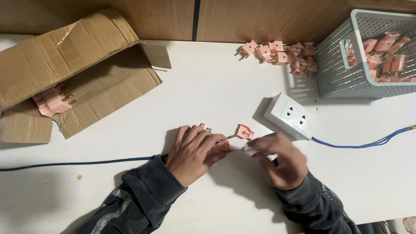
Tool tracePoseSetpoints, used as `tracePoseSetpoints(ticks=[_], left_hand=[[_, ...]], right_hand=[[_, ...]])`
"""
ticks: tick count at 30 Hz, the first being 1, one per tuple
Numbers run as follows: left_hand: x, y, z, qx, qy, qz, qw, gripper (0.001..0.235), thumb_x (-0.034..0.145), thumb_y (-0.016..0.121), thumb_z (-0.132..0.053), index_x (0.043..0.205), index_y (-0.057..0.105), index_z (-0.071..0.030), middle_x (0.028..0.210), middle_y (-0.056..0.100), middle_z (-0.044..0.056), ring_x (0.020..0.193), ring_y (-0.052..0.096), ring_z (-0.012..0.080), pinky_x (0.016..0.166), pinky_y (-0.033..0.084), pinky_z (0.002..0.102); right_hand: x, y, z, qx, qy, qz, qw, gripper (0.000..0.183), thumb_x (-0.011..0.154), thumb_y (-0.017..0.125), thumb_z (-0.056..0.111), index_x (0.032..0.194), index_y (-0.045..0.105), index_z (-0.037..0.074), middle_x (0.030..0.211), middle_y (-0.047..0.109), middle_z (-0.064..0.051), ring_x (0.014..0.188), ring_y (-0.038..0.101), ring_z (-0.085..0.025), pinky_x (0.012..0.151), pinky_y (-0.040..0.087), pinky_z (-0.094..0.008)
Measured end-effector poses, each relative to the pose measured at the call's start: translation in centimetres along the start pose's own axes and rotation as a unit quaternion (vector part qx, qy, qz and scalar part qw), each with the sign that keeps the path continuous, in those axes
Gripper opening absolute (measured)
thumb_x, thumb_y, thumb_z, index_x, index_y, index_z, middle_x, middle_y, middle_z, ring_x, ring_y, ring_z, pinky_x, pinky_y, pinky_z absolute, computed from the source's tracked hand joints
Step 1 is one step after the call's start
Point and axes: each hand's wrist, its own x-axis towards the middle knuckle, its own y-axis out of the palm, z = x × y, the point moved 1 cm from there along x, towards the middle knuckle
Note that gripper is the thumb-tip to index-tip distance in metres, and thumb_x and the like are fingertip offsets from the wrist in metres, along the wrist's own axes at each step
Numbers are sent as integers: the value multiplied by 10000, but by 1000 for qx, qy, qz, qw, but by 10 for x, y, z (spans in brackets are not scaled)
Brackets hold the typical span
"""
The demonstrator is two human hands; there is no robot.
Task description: The person assembles a power plug by inserting a blue electrical wire into the plug housing and tightening the internal screws with a screwdriver.
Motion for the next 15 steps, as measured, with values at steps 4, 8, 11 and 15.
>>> tracePoseSetpoints(ticks=[4, 8, 11, 15], left_hand=[[0, -2, 0, 0, -14, 11, 1000, 585, 954, 911, -413, 1455, 644, -273, 1015, 704, 4, 1096, 640, 245, 1025, 440, 511], [1, -3, 0, -10, -10, 12, 1000, 514, 1041, 824, -449, 1475, 633, -253, 1060, 730, -4, 1123, 632, 232, 1022, 446, 485], [1, -3, 0, -5, -1, 4, 1000, 512, 1042, 824, -446, 1477, 643, -245, 1049, 739, -2, 1101, 628, 225, 1007, 452, 473], [2, -5, 0, 13, 15, -16, 1000, 514, 1038, 833, -442, 1475, 665, -231, 994, 739, 12, 1065, 625, 226, 983, 460, 461]], right_hand=[[-2, -8, -9, -49, 3, -101, 994, 221, 970, 779, -138, 1131, 634, -95, 1029, 795, -249, 952, 840, -402, 835, 680, -441], [-10, -13, -18, -244, 141, -76, 956, 194, 1025, 854, -25, 1145, 702, -12, 1153, 854, -193, 1074, 851, -401, 909, 648, -460], [-23, -13, -37, -346, 159, -27, 924, 161, 1038, 868, 104, 1182, 796, 95, 1064, 832, -96, 962, 805, -356, 826, 646, -455], [-33, -14, -52, -454, 80, 58, 886, 141, 1049, 834, 131, 1190, 841, 132, 1012, 774, -111, 895, 755, -355, 767, 636, -466]])
